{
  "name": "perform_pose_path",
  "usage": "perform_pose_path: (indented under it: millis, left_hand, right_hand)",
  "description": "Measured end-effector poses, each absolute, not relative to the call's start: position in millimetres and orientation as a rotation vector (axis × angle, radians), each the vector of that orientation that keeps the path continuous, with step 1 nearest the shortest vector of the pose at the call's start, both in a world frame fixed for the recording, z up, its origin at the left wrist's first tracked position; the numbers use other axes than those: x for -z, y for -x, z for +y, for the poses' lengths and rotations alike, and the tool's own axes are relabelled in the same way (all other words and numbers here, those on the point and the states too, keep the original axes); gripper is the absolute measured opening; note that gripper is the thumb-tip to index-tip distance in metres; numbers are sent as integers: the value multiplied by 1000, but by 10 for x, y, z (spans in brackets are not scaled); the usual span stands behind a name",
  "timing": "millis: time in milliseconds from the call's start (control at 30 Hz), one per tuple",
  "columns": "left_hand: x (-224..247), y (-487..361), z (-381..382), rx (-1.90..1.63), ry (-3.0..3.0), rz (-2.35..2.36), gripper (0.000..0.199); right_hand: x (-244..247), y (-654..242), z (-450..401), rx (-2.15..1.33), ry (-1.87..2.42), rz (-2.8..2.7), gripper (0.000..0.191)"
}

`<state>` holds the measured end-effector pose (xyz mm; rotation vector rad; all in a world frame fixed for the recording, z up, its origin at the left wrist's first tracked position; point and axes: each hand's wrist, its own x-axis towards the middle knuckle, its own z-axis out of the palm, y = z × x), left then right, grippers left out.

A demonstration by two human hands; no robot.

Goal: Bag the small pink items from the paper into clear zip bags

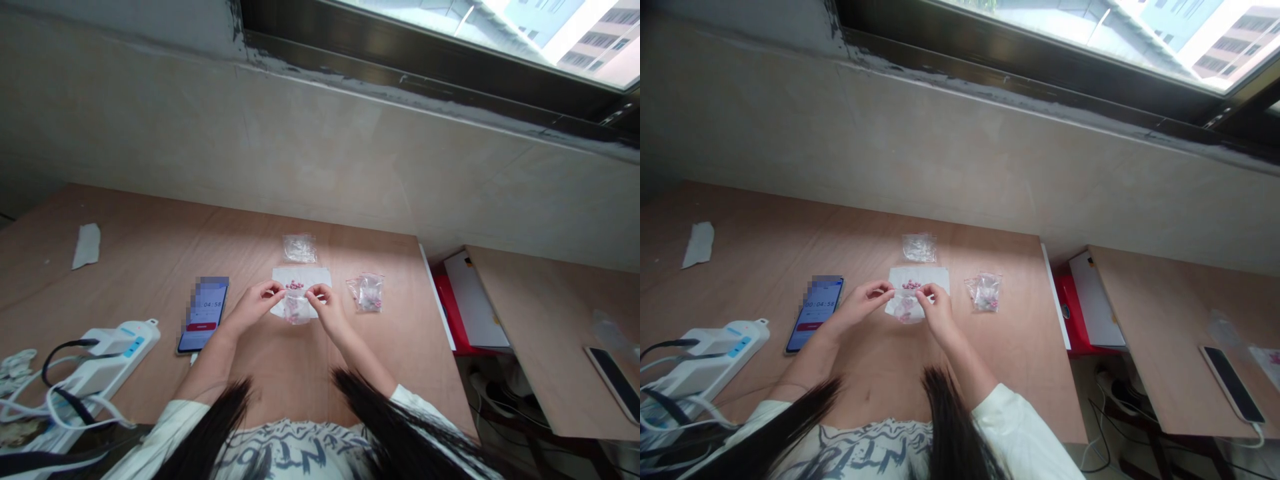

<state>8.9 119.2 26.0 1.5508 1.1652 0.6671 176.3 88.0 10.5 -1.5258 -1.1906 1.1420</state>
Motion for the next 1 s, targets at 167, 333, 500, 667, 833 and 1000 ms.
perform_pose_path:
  millis: [167,333,500,667,833,1000]
  left_hand:
    - [-239,-116,1197,-640,-1718,1064,16]
    - [-175,-163,1214,-693,-1834,1074,17]
    - [-136,-240,1166,-639,-1837,1007,18]
    - [-90,-261,1163,-650,-1784,1046,19]
    - [-52,-255,1181,-595,-1695,1075,21]
    - [-132,-316,1154,-606,-1645,1162,22]
  right_hand:
    - [-44,-1689,866,-1156,1487,-1151,11]
    - [-16,-1662,865,-1267,1438,-1098,12]
    - [-19,-1678,866,-1338,1389,-967,13]
    - [-88,-1717,843,-1466,1332,-870,17]
    - [-125,-1759,824,-1548,1322,-715,22]
    - [-80,-1778,844,-1560,1264,-735,25]
